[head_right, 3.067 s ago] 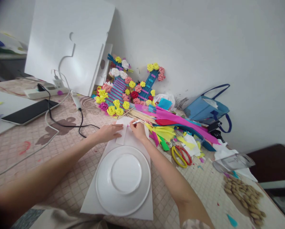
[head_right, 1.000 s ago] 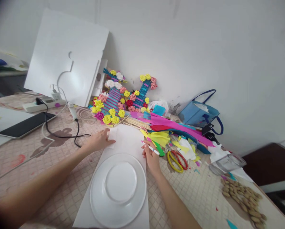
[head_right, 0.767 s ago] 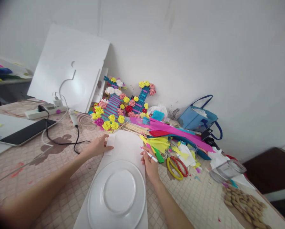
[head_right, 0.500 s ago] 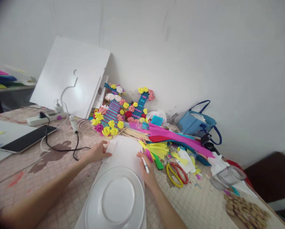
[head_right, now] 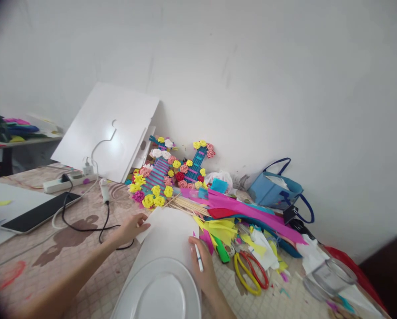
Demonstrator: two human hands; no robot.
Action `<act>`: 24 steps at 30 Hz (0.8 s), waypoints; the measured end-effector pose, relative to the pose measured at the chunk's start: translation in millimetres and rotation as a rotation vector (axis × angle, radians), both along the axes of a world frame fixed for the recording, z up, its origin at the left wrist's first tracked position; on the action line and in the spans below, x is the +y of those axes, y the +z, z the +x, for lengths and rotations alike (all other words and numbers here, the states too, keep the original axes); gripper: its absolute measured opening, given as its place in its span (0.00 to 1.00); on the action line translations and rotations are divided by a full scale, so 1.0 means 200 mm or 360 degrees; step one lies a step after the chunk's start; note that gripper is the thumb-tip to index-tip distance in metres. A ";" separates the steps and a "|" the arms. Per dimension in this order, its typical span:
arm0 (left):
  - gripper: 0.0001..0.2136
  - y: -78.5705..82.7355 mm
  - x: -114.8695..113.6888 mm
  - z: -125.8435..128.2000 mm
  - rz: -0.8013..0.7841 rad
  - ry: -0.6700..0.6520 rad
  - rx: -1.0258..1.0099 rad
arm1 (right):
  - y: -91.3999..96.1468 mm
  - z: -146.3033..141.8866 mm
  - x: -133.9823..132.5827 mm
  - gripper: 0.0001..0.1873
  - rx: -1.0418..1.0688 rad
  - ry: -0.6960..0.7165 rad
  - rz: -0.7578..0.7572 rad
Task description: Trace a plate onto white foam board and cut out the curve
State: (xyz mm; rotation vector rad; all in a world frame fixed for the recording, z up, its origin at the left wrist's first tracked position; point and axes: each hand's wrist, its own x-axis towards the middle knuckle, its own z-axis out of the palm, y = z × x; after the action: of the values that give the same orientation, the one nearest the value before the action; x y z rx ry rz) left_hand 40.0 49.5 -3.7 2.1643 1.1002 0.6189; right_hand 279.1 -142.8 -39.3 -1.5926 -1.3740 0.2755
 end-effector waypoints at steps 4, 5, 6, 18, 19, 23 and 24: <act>0.13 0.00 0.04 0.00 -0.0005 -0.0065 -0.0021 | 0.00 0.00 0.00 0.17 -0.0020 -0.0006 0.0048; 0.14 -0.01 0.04 0.00 -0.0004 -0.0073 -0.0018 | -0.01 0.00 0.00 0.17 -0.0027 -0.0004 0.0052; 0.16 -0.01 0.04 0.00 -0.0003 -0.0079 -0.0013 | -0.01 0.00 0.00 0.17 -0.0034 -0.0002 0.0052; 0.18 -0.04 0.10 -0.04 0.0031 -0.0127 0.0083 | -0.02 0.01 0.00 0.18 -0.0116 0.0003 0.0055; 0.17 -0.04 0.10 -0.05 0.0018 -0.0143 0.0085 | -0.01 0.01 0.00 0.18 -0.0126 0.0003 0.0055; 0.17 -0.02 0.11 -0.04 -0.0084 -0.0247 0.0031 | 0.01 0.02 -0.01 0.18 -0.0126 0.0002 0.0067; 0.18 -0.02 0.10 -0.04 -0.0124 -0.0278 0.0004 | 0.01 0.02 -0.01 0.18 -0.0118 -0.0001 0.0072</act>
State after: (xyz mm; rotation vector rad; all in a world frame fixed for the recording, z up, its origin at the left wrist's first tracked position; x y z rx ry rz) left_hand 31.3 69.8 -6.9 2.1653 0.9092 0.4866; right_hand 282.3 -144.4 -36.9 -1.5796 -1.4267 0.1855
